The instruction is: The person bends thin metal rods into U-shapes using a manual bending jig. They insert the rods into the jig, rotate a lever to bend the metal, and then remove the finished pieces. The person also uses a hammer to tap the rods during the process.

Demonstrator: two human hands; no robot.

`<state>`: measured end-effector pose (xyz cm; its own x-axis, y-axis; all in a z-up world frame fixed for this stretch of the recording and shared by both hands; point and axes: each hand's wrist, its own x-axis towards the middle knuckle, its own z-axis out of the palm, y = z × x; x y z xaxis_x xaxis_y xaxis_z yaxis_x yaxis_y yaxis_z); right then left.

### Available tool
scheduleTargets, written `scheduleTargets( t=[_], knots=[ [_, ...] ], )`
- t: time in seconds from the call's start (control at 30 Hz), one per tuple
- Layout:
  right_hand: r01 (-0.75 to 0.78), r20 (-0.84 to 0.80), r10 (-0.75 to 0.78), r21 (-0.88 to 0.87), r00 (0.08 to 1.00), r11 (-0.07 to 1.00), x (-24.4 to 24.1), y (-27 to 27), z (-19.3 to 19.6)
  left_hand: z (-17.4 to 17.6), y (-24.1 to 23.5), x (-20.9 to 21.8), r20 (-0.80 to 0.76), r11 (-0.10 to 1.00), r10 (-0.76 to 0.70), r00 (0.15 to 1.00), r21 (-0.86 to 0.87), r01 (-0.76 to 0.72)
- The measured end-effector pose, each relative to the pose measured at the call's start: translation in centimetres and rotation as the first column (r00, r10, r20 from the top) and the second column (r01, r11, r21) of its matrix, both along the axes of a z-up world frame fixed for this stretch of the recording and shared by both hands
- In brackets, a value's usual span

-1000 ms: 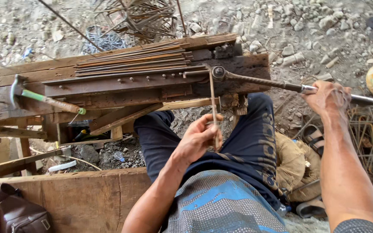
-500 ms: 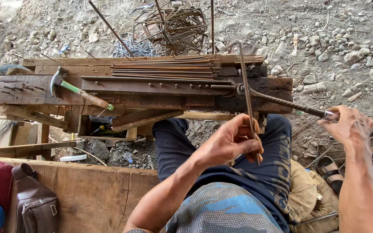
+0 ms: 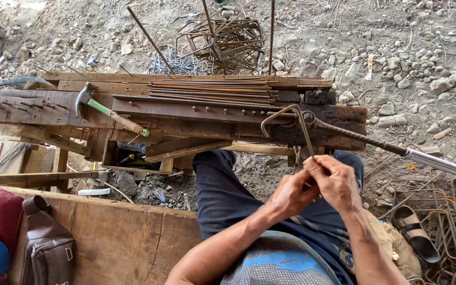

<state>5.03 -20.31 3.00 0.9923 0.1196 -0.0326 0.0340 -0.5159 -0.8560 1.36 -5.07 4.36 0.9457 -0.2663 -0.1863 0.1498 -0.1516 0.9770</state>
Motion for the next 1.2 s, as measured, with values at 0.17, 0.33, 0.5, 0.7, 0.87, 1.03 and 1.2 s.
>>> scheduleTargets(
  t=[0.17,0.33,0.5,0.7,0.87,1.03,1.2],
  knots=[
    [-0.005,0.027,0.012,-0.237,1.0,0.972,3.8,-4.1,-0.1,-7.1,2.5,1.9,-0.116,0.973,0.087,0.989,-0.205,-0.11],
    [-0.252,-0.116,0.226,-0.309,0.967,0.917,6.8,-5.8,3.9,-3.7,6.8,4.1,-0.234,0.819,0.363,0.902,-0.382,-0.428],
    [-0.37,-0.211,0.309,-0.405,0.928,0.836,9.9,-6.1,1.9,-3.4,6.8,5.5,-0.041,0.921,0.334,0.942,-0.197,-0.336],
    [-0.373,-0.19,0.321,-0.446,0.928,0.814,11.1,-5.3,0.5,-5.8,6.5,6.3,-0.011,0.893,0.417,0.909,-0.178,-0.412],
    [-0.345,-0.131,0.32,-0.41,0.938,0.845,11.7,-5.3,0.7,-5.2,6.0,6.4,0.0,0.883,0.438,0.899,-0.189,-0.431],
    [-0.35,-0.034,0.359,-0.318,0.933,0.881,13.6,-4.1,-0.5,-5.4,6.5,6.5,0.038,0.865,0.496,0.868,-0.117,-0.489],
    [-0.326,-0.006,0.348,-0.368,0.938,0.871,14.9,-3.1,-1.4,-6.7,7.3,7.2,0.067,0.87,0.492,0.868,-0.009,-0.492]
  ],
)
